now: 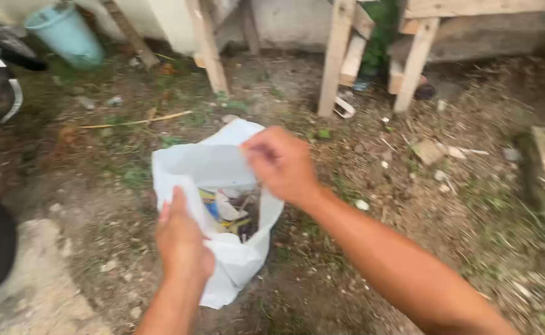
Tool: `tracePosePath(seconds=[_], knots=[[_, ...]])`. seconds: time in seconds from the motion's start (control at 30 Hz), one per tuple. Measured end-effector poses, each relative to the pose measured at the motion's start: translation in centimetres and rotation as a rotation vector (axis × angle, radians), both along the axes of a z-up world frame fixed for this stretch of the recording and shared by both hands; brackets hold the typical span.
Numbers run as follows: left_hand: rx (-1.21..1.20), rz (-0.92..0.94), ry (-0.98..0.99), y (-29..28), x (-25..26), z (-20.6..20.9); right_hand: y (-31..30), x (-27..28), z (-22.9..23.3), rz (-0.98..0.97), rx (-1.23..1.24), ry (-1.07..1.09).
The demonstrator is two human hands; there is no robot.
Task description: Picking up trash, dried leaves, and debris from the ground around a motorcycle and placing them into a white plastic bag.
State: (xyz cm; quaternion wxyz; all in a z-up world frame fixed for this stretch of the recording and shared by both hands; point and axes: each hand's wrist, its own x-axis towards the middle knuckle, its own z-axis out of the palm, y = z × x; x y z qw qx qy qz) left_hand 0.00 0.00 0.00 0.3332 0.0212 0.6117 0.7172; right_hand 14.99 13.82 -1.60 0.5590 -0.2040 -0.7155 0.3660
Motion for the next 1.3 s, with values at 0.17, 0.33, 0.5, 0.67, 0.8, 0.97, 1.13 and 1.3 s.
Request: tracePosePath(seconds=[0.17, 0.33, 0.5, 0.67, 0.8, 0.97, 1.13, 1.3], knots=[[0.043, -0.023, 0.053, -0.4, 2.0, 1.3, -3.0, 0.1, 0.5, 0.102, 0.195, -0.373], [0.102, -0.030, 0.091, -0.6, 2.3, 0.0, 0.2, 5.2, 0.5, -0.005, 0.020, -0.550], [0.027, -0.070, 0.087, 0.7, 4.6, -0.8, 7.3, 18.7, -8.6, -0.285, -0.306, -0.691], [-0.045, -0.164, 0.123, 1.8, 6.6, -0.5, 8.6, 30.9, -18.7, -0.560, -0.706, -1.133], [-0.113, -0.149, 0.145, 2.4, 7.4, -0.6, 8.7, 35.2, -27.2, -0.630, -0.670, -1.279], [-0.156, -0.095, 0.126, 2.3, 7.1, -0.2, 9.8, 33.1, -33.2, -0.608, -0.659, -1.212], [-0.060, -0.087, 0.083, 1.7, 6.1, 0.1, 8.6, 29.9, -31.8, -0.622, -0.835, -1.281], [0.022, -0.071, 0.048, 1.6, 5.3, -0.4, 9.5, 29.6, -33.2, -0.643, -0.878, -1.325]])
